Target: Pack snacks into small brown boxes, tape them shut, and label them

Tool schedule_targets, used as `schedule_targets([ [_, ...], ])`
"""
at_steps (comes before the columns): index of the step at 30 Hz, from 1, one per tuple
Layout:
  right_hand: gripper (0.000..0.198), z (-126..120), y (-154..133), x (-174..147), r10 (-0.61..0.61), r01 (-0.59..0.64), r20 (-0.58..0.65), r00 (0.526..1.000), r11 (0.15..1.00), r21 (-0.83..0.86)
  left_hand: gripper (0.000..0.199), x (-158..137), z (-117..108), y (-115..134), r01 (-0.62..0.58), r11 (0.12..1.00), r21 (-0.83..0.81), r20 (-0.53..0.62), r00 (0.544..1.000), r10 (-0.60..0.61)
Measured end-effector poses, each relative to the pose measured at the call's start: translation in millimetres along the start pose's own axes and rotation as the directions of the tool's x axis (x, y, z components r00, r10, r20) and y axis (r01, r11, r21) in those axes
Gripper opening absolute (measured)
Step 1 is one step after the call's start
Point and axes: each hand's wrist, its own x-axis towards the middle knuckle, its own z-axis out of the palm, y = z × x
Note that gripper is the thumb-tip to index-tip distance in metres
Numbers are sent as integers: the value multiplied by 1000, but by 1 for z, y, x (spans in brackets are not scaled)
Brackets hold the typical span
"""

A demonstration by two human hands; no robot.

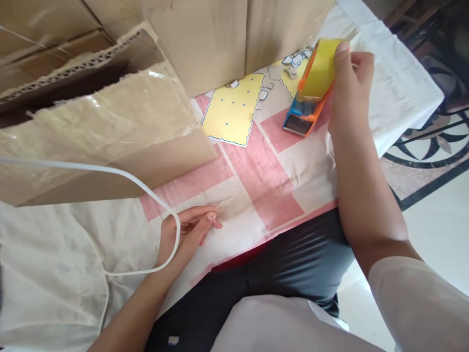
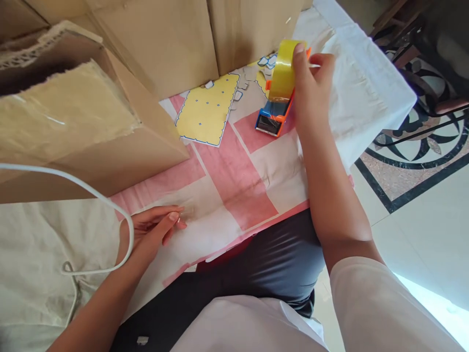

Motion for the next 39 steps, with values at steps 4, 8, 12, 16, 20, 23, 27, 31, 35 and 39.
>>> schedule_targets([
  [4, 39, 9, -14, -24, -422, 361, -289, 859, 901, -242, 23, 0, 0, 1, 77, 993, -90, -34, 996, -80],
  [8, 29, 58, -27, -54, -589, 586, 26, 808, 796, -151, 24, 0, -2, -1, 98, 986, -134, -34, 994, -104],
  [12, 13, 102, -36, -73, -490, 544, 485, 724, 839, 35, 26, -1, -4, 0, 109, 988, -112, -25, 993, -113],
  [16, 7, 113, -51, -75, -526, 581, 505, 685, 812, 58, 32, -3, -5, 7, 133, 984, -116, -106, 984, -145],
  [20, 9, 97, -83, -73, -661, 702, 333, 673, 712, -6, 62, -4, -18, 7, 137, 988, -75, -126, 981, -146],
  [23, 10, 79, -109, -75, -703, 713, 118, 701, 687, -145, 54, -5, -43, 1, -160, 965, 206, -242, 948, 209],
  [27, 8, 64, -137, -78, -670, 676, 96, 736, 721, -152, 30, 3, -83, 12, -409, 426, 807, -182, 514, 838],
  [31, 6, 75, -160, -66, -589, 631, 283, 757, 771, -83, 78, 26, -107, 50, -257, 272, 927, -97, 536, 838],
  [35, 19, 106, -172, -28, -476, 562, 435, 764, 822, -88, 101, 46, -105, 68, -267, 348, 899, -67, 701, 710],
  [39, 29, 137, -156, 23, -367, 561, 546, 753, 791, -242, 98, 46, -99, 63, -261, 346, 901, -51, 728, 683],
])
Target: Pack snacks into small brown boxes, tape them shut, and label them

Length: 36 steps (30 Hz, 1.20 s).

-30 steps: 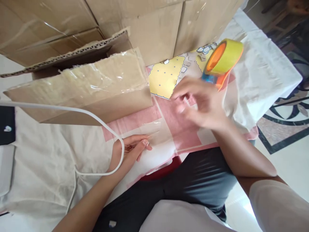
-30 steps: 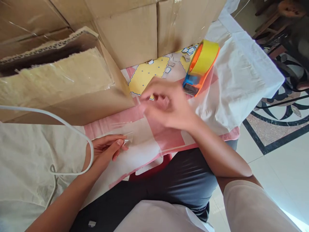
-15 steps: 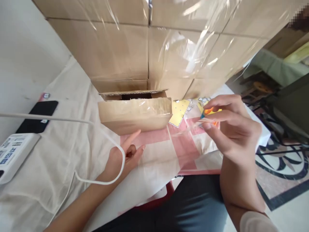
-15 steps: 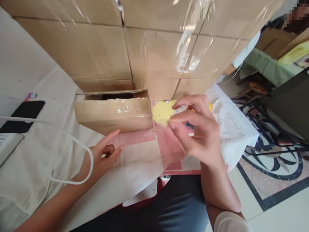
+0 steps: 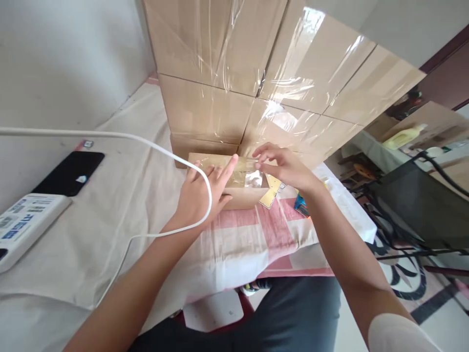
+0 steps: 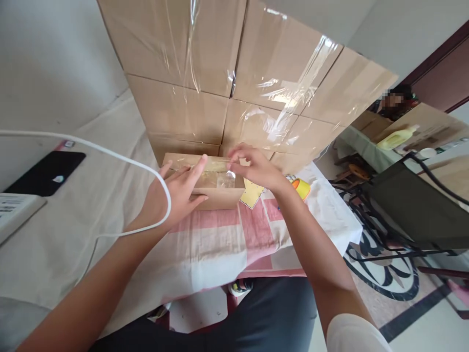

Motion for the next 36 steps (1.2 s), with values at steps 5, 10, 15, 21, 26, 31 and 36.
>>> schedule_targets([
  [5, 28, 19, 36, 25, 70, -54, 90, 994, 985, -165, 85, -3, -3, -1, -16, 1000, 12, 20, 1000, 16],
  [10, 46, 21, 46, 25, 128, -160, -106, 986, 907, -390, 75, -1, 4, 0, -16, 997, 70, 15, 1000, 15],
  [15, 35, -34, 94, -19, 116, -499, -651, 750, 745, -442, 58, -7, 14, 13, -45, 994, 95, -104, 993, 55],
  [21, 49, -89, 139, -121, 517, -828, -698, 497, 524, -201, 51, -3, 21, 24, -209, 978, -17, -211, 957, 200],
  [26, 65, -73, 153, -156, 791, -912, -493, 362, 410, -12, 54, -1, 31, 21, -350, 937, 4, -238, 909, 341],
  [31, 79, -83, 162, -171, 695, -921, -634, 339, 382, -74, 48, -1, 36, 18, -415, 909, 40, -321, 856, 405],
  [36, 101, -121, 160, -181, 782, -955, -551, 292, 272, -120, 44, -1, 38, 18, -447, 893, 44, -347, 832, 433],
])
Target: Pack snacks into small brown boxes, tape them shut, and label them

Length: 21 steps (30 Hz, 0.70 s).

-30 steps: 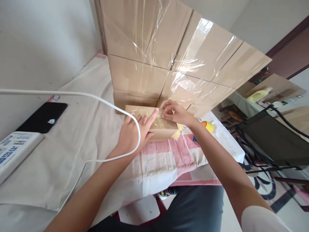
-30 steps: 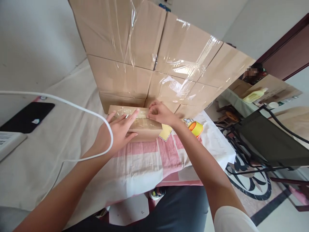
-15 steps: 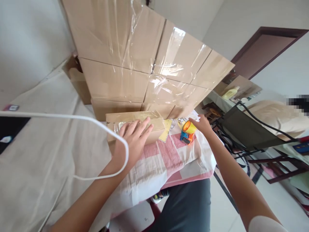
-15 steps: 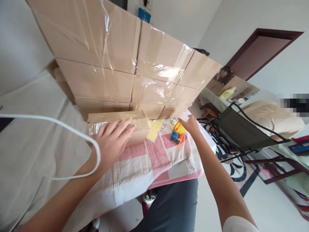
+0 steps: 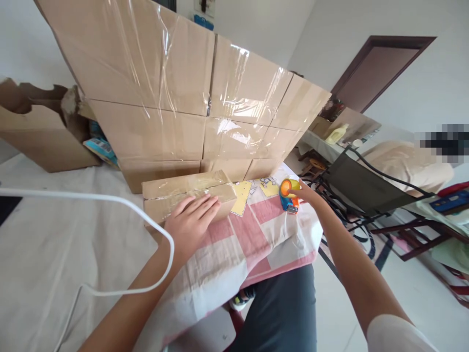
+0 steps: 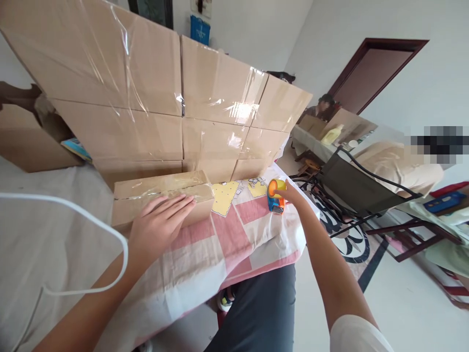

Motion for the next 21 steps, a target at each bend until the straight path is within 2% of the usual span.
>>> schedule_targets([
  [2, 100, -10, -6, 2, -109, 105, -93, 990, 993, -52, 43, 0, 1, 1, 27, 999, -24, -9, 1000, -28],
  [3, 93, -11, -12, 3, -182, 173, -151, 972, 982, -68, 43, 0, 1, 1, 38, 999, -38, -16, 999, -39],
  [5, 67, -6, -31, 5, -289, 283, -209, 934, 957, -58, 45, -1, 2, 2, 53, 996, -65, -27, 998, -55],
  [6, 55, 0, -42, 7, -305, 304, -195, 932, 952, -38, 46, -1, 3, 2, 60, 995, -74, -26, 998, -62],
  [8, 41, 18, -64, 15, -285, 284, -129, 950, 959, -23, 47, -2, 3, 1, 65, 995, -76, -17, 998, -67],
  [13, 31, 66, -98, 42, -178, 175, -33, 983, 981, -81, 44, 0, 2, 3, 57, 998, -24, -19, 998, -57],
  [18, 26, 93, -102, 54, -131, 131, 9, 991, 979, -158, 41, 1, 0, 5, 77, 997, -29, -18, 997, -78],
  [21, 25, 101, -96, 52, -155, 149, -24, 988, 973, -175, 45, 0, 1, 5, 94, 995, -37, -8, 996, -94],
])
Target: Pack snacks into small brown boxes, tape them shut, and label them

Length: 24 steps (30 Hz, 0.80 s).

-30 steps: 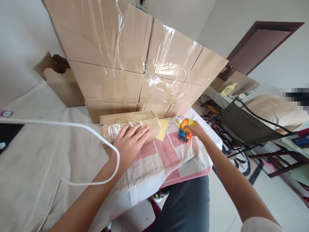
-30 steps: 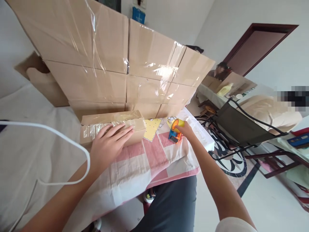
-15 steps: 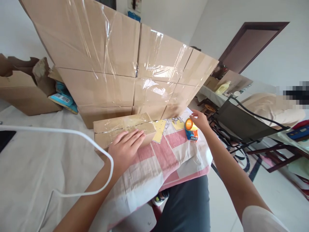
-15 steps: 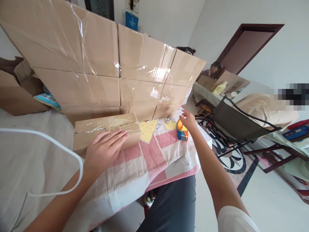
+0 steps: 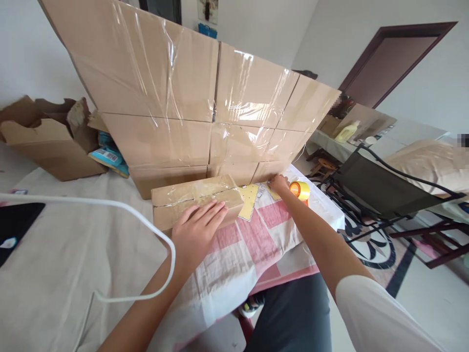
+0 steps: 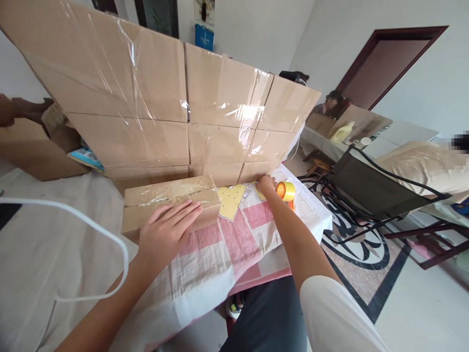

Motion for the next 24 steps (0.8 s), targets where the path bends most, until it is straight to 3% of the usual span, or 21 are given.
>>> schedule_targets([
  [8, 39, 4, 13, -22, -122, 129, -167, 978, 991, 29, 46, -2, 3, -2, 2, 1000, 14, -6, 1000, -2],
  [13, 36, 12, 22, -26, -170, 181, -156, 973, 981, 64, 43, -1, 3, -4, -25, 999, 33, -21, 999, 26],
  [19, 29, 19, 24, -15, -243, 248, -50, 969, 963, 107, 41, -1, 2, -1, -5, 1000, 26, 8, 1000, 5],
  [24, 29, 32, 22, -17, -181, 204, -143, 973, 965, 166, 38, 1, 0, 0, 6, 1000, 20, 24, 1000, -7],
])
